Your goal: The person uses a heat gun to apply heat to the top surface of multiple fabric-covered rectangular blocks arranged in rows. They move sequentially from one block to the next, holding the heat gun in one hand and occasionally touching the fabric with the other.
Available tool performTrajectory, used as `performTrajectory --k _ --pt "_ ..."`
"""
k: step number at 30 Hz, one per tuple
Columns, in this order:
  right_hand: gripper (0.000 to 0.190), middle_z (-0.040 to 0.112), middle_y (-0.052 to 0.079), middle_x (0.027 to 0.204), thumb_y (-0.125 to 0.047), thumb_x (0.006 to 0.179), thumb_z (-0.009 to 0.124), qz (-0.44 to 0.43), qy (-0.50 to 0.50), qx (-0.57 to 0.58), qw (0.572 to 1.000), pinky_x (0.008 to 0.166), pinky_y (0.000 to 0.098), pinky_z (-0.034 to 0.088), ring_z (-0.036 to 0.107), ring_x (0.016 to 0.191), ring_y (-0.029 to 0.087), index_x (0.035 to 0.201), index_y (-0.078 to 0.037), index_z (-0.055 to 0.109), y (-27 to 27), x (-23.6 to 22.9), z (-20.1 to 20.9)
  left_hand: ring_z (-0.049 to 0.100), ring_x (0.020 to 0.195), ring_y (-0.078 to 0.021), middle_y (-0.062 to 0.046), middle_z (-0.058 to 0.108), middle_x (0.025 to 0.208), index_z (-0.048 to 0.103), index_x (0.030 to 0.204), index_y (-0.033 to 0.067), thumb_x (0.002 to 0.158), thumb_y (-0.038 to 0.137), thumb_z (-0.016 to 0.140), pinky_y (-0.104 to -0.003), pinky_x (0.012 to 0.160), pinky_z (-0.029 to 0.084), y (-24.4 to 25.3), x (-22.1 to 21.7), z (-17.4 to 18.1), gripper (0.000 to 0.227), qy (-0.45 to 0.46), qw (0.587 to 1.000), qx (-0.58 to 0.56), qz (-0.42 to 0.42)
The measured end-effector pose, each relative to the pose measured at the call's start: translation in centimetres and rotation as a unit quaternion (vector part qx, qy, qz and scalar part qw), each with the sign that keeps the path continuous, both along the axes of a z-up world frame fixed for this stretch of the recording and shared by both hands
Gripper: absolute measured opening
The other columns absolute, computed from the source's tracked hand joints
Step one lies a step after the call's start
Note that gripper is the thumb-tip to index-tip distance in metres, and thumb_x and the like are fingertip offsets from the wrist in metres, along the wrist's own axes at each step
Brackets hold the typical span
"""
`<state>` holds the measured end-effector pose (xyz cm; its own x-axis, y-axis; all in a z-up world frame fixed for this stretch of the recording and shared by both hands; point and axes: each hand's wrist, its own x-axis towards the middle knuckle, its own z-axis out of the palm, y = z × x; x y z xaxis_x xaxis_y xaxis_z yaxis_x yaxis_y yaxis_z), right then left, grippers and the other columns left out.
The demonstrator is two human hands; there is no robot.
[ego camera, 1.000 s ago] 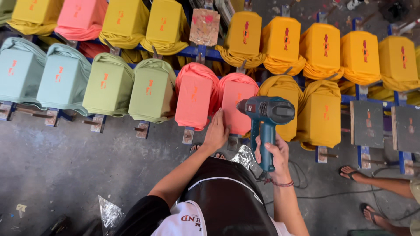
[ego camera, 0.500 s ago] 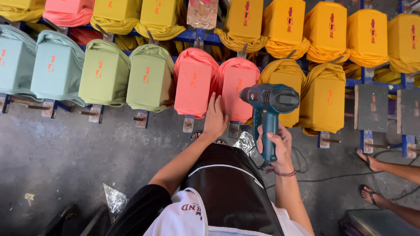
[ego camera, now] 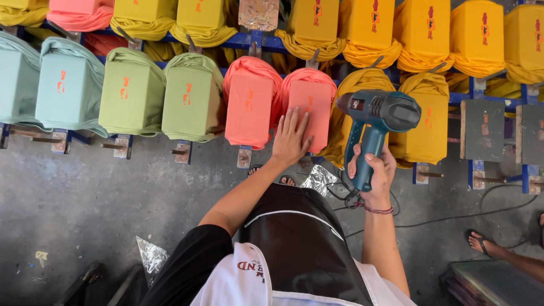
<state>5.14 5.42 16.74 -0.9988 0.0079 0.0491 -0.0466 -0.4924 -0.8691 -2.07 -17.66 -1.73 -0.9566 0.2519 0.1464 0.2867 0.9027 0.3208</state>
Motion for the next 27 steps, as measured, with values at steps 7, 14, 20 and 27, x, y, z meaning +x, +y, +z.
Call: performTrajectory --k 7,14,20,27 --pt "0.036 0.063 0.023 0.097 -0.01 0.101 0.068 0.031 -0.006 0.002 1.0 0.042 0.0426 0.056 0.066 0.046 0.027 0.131 0.005 0.058 -2.8 0.0 1.6 0.008 0.177 -0.0424 -0.02 0.01 0.19 0.017 0.185 0.0204 0.117 0.051 0.043 -0.058 0.143 0.012 -1.0 1.5 1.8 0.078 0.014 0.998 0.061 0.009" --pt "0.029 0.064 0.024 0.093 -0.012 0.101 0.068 0.063 0.008 0.038 0.997 0.043 0.0437 0.056 0.066 0.045 0.028 0.123 0.005 0.059 -5.6 -2.7 1.6 0.04 0.155 -0.0438 -0.02 0.041 0.155 0.049 0.151 0.0038 0.114 0.039 0.057 -0.055 0.131 0.037 -2.7 4.5 0.8 0.051 0.095 0.981 0.166 -0.007" --pt "0.028 0.065 0.024 0.091 -0.013 0.1 0.07 0.059 -0.006 0.045 0.997 0.041 0.0455 0.055 0.066 0.042 0.029 0.12 0.005 0.06 -4.9 -0.6 2.1 0.06 0.081 -0.02 0.004 0.048 0.075 0.057 0.077 0.0183 0.107 0.032 0.076 -0.036 0.083 0.053 -3.5 4.9 -1.0 0.038 0.16 0.942 0.264 -0.135" --pt "0.029 0.065 0.025 0.091 -0.011 0.099 0.069 0.072 -0.011 0.038 0.997 0.041 0.0462 0.056 0.064 0.041 0.029 0.12 0.007 0.06 -4.6 0.0 3.2 0.06 0.055 -0.0248 -0.004 0.047 0.055 0.049 0.065 0.0157 0.113 0.03 0.068 -0.034 0.054 0.052 -4.5 7.0 1.0 0.054 0.131 0.936 0.287 -0.158"
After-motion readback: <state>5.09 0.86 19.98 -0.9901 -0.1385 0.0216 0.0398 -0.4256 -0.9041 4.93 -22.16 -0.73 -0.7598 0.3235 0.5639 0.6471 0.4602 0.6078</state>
